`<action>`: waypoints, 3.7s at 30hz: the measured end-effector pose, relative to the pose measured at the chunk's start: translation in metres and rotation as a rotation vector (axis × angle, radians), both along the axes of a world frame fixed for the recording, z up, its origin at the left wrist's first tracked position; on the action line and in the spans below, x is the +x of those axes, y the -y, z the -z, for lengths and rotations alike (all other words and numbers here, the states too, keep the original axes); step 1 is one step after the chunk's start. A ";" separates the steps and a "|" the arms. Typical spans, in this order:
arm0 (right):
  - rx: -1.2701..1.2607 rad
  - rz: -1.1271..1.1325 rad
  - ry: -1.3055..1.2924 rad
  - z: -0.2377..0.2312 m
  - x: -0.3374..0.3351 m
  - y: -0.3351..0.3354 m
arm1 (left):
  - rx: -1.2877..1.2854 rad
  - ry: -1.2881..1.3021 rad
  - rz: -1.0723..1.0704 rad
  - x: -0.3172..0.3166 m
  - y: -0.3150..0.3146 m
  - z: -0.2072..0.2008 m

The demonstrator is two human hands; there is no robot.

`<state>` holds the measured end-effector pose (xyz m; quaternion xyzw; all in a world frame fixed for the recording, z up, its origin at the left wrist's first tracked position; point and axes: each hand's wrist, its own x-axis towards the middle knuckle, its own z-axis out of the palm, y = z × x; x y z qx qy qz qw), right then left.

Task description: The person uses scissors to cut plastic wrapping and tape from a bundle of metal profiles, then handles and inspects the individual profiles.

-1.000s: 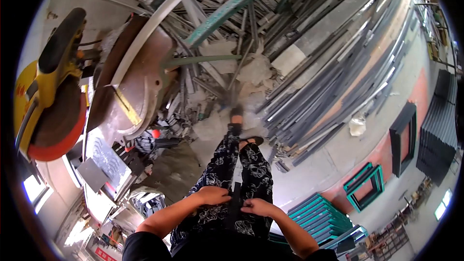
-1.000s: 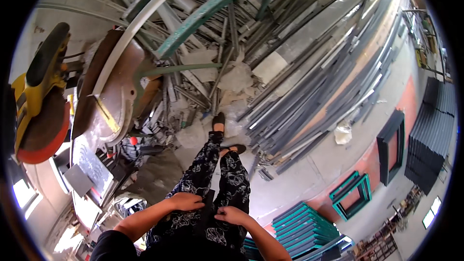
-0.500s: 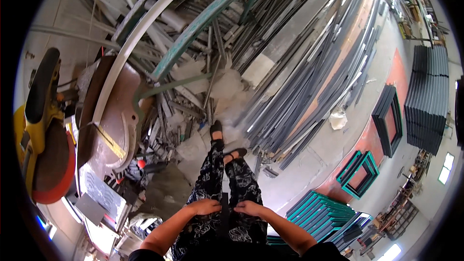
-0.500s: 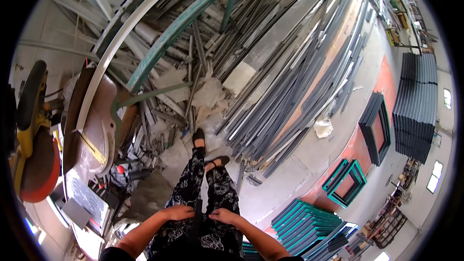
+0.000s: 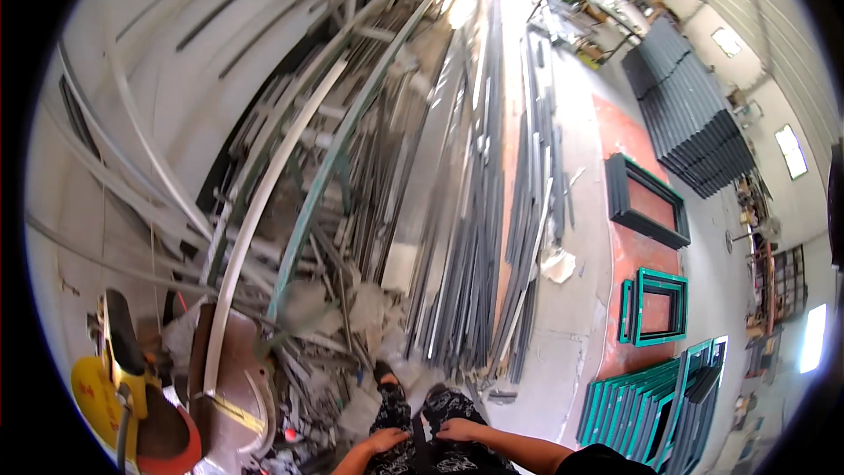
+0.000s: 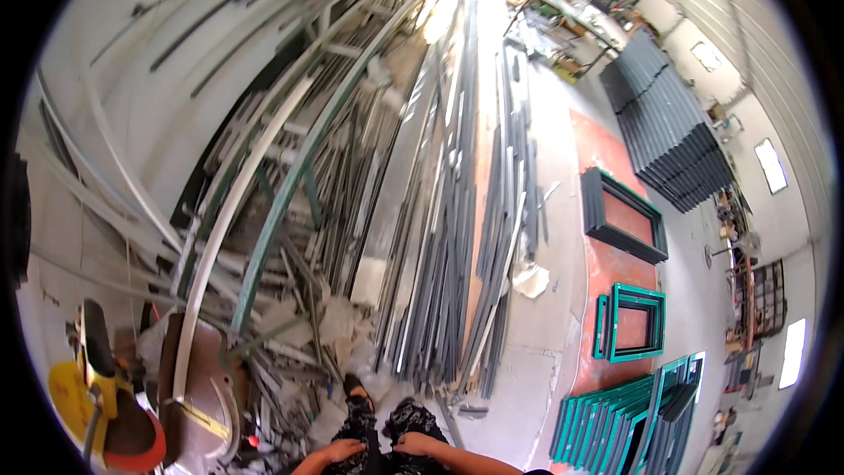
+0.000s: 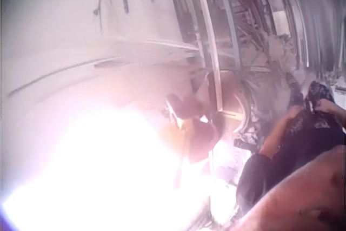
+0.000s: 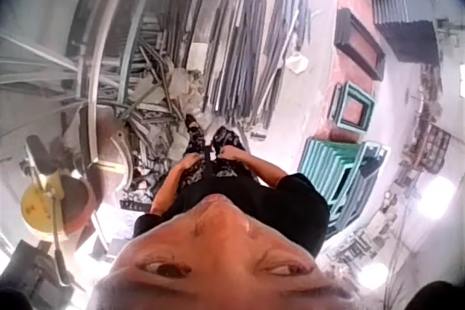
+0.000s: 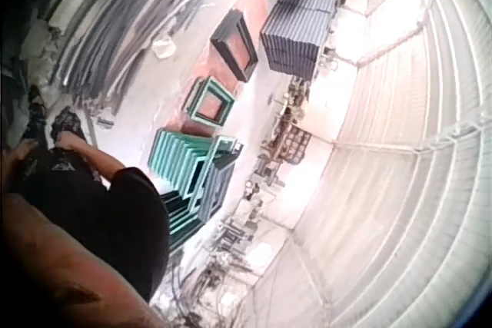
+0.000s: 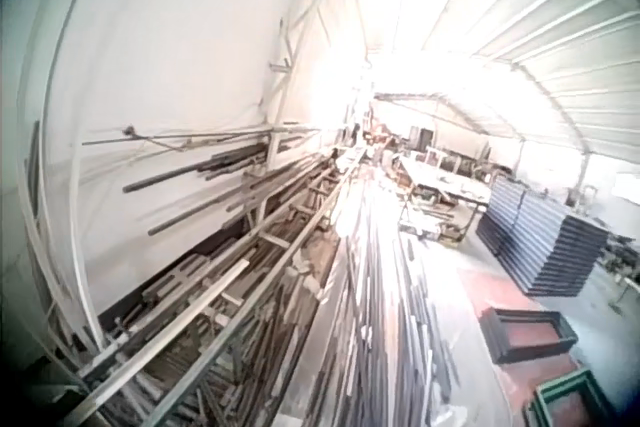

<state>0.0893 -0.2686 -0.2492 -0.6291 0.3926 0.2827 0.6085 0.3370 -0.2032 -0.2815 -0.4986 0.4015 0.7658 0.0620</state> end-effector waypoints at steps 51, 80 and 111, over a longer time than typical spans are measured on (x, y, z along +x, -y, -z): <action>-0.203 0.349 0.165 -0.035 -0.143 0.394 | -0.465 0.453 -0.081 -0.126 0.415 -0.114; -0.334 0.630 -0.035 -0.121 -0.030 0.617 | -0.340 0.359 -0.339 0.016 0.647 -0.102; -0.297 0.244 0.010 -0.048 -0.100 1.035 | -0.552 0.516 -0.230 -0.092 1.120 -0.129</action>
